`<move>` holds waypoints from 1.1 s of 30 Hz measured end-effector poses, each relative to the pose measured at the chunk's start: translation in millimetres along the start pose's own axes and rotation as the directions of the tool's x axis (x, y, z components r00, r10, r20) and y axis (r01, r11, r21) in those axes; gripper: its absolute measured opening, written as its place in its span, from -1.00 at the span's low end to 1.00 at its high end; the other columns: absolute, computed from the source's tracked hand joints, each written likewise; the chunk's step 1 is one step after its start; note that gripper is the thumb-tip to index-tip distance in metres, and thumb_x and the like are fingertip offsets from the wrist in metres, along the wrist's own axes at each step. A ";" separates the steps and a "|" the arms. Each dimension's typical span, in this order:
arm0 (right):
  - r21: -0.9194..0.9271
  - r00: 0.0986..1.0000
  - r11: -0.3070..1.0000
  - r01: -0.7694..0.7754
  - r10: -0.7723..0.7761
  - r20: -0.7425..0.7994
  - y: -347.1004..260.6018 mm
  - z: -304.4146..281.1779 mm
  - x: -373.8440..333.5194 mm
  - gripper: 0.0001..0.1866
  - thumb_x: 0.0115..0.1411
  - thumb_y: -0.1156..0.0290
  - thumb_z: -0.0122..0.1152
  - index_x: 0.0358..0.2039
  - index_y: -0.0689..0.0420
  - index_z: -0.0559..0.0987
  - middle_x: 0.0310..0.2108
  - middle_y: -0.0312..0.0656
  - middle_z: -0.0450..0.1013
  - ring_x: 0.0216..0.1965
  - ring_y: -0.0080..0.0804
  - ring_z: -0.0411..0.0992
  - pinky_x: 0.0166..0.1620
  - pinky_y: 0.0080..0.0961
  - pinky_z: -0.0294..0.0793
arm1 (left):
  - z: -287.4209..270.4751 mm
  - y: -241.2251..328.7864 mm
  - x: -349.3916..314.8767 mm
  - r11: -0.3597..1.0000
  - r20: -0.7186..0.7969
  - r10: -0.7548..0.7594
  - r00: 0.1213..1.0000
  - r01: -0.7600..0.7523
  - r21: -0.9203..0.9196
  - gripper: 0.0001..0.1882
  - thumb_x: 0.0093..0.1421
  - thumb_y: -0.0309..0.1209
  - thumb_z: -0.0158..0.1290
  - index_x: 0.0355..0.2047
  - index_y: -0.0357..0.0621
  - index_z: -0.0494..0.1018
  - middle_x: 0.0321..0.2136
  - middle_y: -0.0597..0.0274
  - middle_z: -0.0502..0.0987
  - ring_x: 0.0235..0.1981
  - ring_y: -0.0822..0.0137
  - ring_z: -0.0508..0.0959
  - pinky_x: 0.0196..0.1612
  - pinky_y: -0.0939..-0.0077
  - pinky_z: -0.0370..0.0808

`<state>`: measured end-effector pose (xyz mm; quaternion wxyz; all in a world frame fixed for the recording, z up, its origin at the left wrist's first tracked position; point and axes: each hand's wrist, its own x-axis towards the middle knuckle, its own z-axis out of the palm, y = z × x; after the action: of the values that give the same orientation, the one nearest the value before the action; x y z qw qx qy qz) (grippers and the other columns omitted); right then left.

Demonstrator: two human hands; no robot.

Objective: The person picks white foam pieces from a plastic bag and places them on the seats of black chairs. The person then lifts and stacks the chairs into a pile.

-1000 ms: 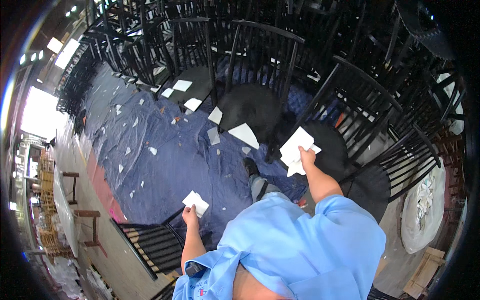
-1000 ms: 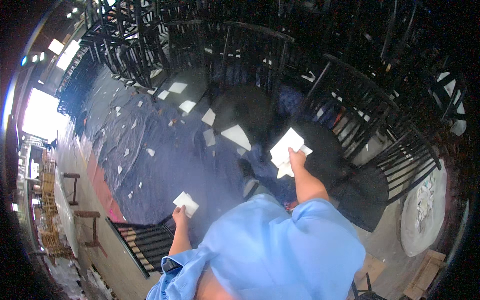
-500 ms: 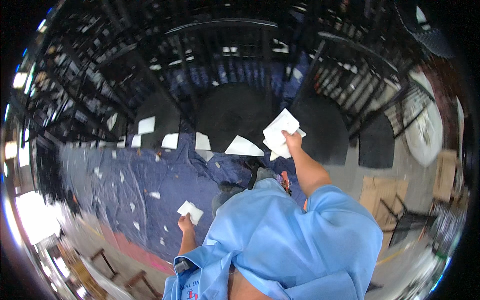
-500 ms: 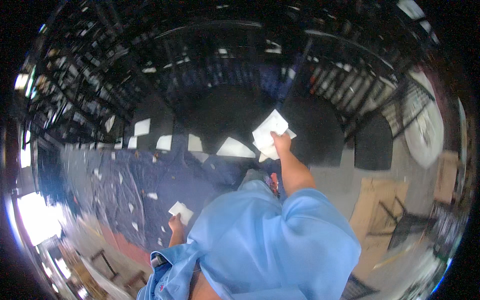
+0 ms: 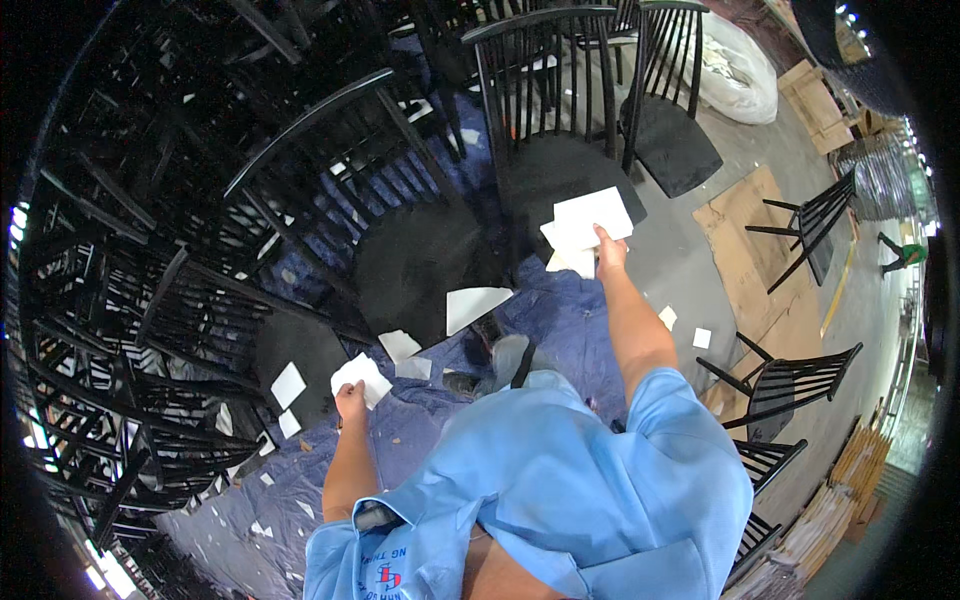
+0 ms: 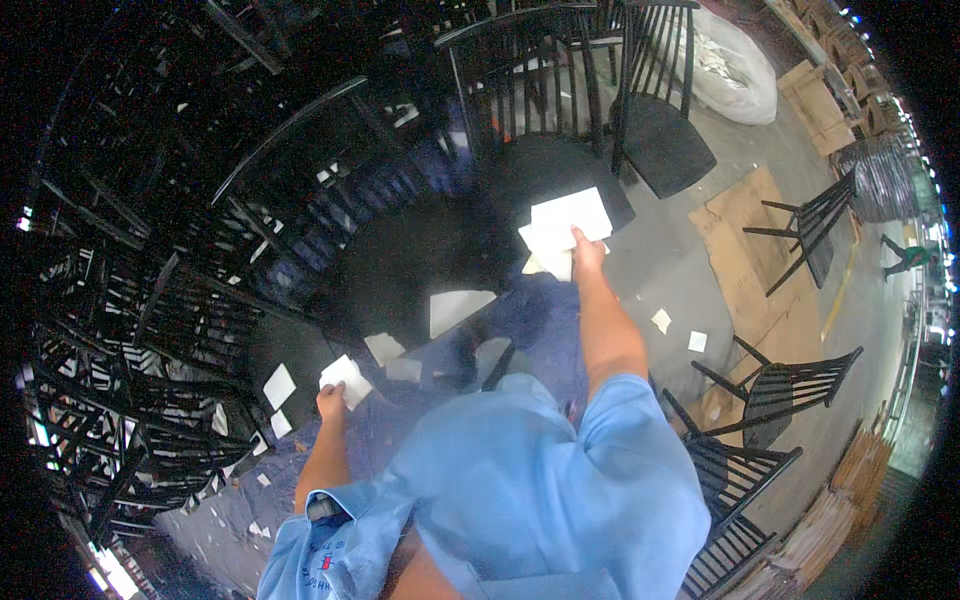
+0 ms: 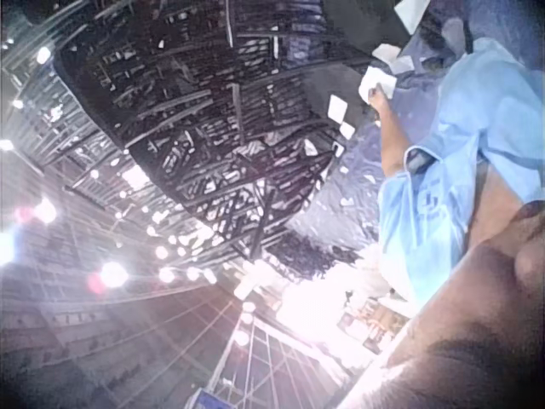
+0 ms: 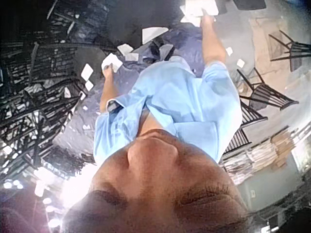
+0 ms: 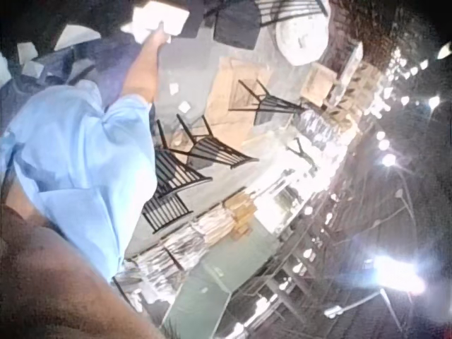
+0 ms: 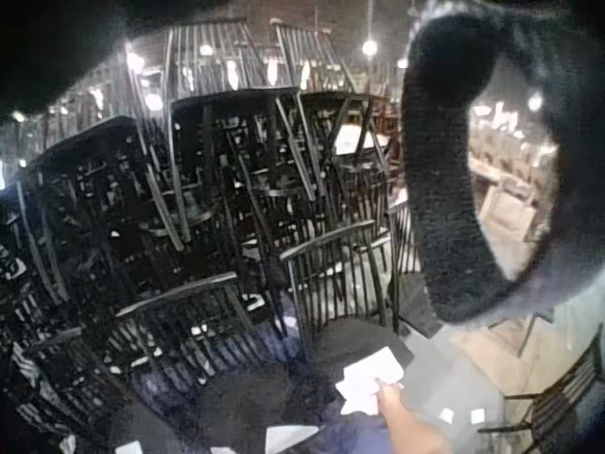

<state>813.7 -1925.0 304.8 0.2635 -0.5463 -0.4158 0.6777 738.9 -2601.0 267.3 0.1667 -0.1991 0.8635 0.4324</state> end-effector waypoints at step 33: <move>-0.581 0.331 0.749 -0.318 0.662 0.672 248.9 229.8 -299.4 -0.21 0.21 0.47 0.34 0.38 0.20 0.14 0.11 0.00 0.45 0.13 -0.20 0.44 0.08 -0.27 0.49 | 27.3 61.9 30.0 0.885 0.417 -0.094 0.904 0.267 -0.381 -0.76 0.26 -0.26 0.22 -0.25 -0.20 0.59 -0.44 0.32 0.55 -0.42 0.48 0.50 -0.38 0.49 0.44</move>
<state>696.4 -2359.5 262.2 -0.2981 -0.2776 -0.4116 0.8153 685.8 -2551.0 280.1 0.3264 -0.2224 0.6739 0.6244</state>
